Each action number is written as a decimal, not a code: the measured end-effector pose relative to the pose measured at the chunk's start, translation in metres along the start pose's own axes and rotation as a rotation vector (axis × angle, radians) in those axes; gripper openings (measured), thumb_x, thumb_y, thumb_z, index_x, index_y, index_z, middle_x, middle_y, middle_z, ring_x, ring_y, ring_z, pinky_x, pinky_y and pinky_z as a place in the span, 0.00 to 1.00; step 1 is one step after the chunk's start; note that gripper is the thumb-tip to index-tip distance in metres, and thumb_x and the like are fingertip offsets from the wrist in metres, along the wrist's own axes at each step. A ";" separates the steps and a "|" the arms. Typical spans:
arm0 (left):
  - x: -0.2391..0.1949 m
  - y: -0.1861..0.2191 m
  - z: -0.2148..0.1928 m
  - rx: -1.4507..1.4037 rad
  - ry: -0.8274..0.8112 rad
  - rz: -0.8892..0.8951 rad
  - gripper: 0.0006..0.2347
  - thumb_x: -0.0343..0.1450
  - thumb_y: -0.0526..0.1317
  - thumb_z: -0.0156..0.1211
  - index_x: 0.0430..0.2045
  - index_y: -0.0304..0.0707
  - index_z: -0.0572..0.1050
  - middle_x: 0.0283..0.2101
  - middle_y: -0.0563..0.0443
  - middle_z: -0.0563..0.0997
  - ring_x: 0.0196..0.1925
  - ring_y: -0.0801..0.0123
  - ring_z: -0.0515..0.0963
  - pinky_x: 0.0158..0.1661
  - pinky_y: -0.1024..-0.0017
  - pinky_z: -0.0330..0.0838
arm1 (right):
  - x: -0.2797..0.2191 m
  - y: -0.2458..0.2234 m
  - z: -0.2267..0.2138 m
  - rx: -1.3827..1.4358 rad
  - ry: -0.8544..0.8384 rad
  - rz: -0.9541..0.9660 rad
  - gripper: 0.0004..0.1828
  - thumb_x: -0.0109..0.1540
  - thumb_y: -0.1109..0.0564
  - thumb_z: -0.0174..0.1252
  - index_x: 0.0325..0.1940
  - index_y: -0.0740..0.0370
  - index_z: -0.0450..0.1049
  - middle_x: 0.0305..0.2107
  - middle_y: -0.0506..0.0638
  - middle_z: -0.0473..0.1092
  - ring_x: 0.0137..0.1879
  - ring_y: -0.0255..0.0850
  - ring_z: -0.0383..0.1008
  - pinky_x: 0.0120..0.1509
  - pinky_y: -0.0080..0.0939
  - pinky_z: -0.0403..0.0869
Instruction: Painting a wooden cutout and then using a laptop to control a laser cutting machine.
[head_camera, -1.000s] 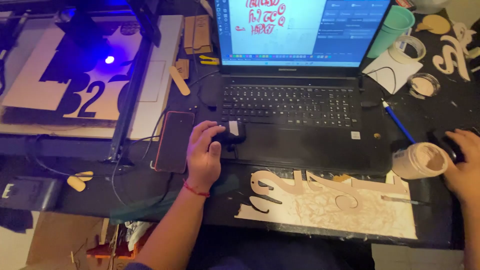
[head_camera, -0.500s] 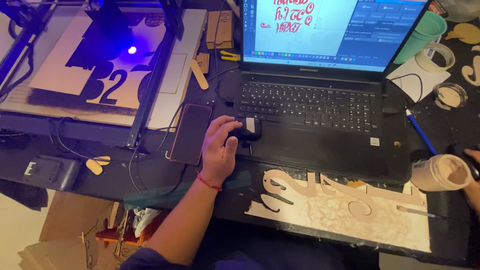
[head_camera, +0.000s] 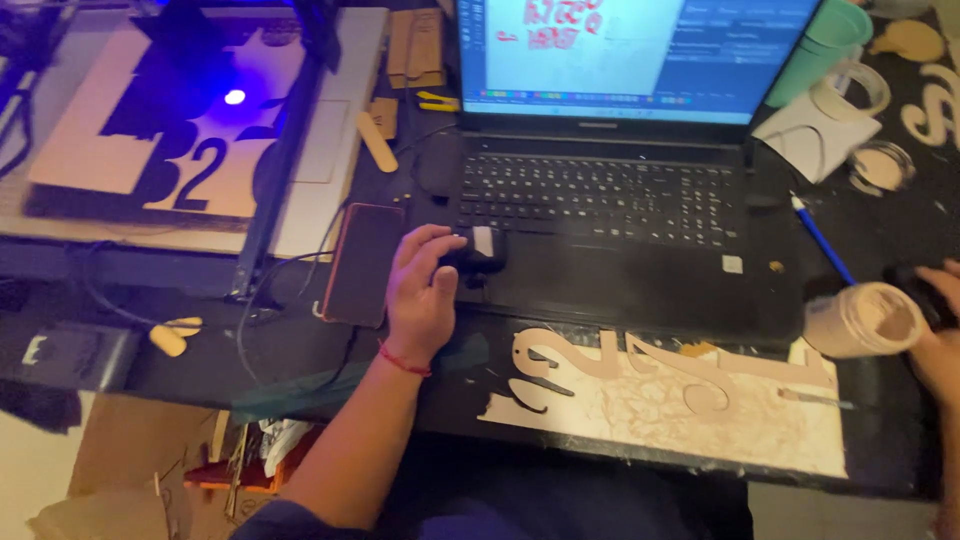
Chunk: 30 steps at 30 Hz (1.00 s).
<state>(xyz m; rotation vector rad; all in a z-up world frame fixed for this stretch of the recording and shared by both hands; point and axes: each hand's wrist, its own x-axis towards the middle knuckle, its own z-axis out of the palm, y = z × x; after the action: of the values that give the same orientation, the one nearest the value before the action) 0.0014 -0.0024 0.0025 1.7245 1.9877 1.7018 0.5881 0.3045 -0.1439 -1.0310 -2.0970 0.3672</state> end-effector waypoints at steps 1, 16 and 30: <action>0.001 0.000 0.000 0.003 0.012 0.033 0.25 0.77 0.57 0.36 0.44 0.35 0.77 0.49 0.43 0.73 0.54 0.56 0.74 0.57 0.61 0.68 | 0.002 -0.011 -0.005 -0.036 0.016 -0.054 0.26 0.66 0.68 0.60 0.67 0.78 0.67 0.70 0.76 0.58 0.77 0.66 0.56 0.82 0.63 0.53; 0.000 0.000 0.002 0.020 -0.008 0.029 0.27 0.78 0.57 0.33 0.43 0.31 0.76 0.49 0.39 0.73 0.54 0.55 0.74 0.56 0.60 0.70 | 0.018 -0.077 -0.026 -0.366 0.013 -0.155 0.18 0.68 0.67 0.67 0.63 0.76 0.80 0.62 0.73 0.70 0.69 0.65 0.69 0.76 0.61 0.66; 0.000 0.000 0.003 0.023 -0.008 0.027 0.28 0.78 0.58 0.32 0.43 0.31 0.76 0.48 0.39 0.73 0.53 0.54 0.74 0.55 0.59 0.69 | 0.016 -0.074 -0.026 -0.303 0.008 -0.140 0.17 0.70 0.68 0.67 0.63 0.76 0.78 0.62 0.73 0.68 0.70 0.65 0.67 0.78 0.61 0.64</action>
<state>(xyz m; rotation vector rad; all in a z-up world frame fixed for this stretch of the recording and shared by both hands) 0.0028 -0.0004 0.0016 1.7703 1.9975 1.6839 0.5600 0.2685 -0.0779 -1.0441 -2.2474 -0.0265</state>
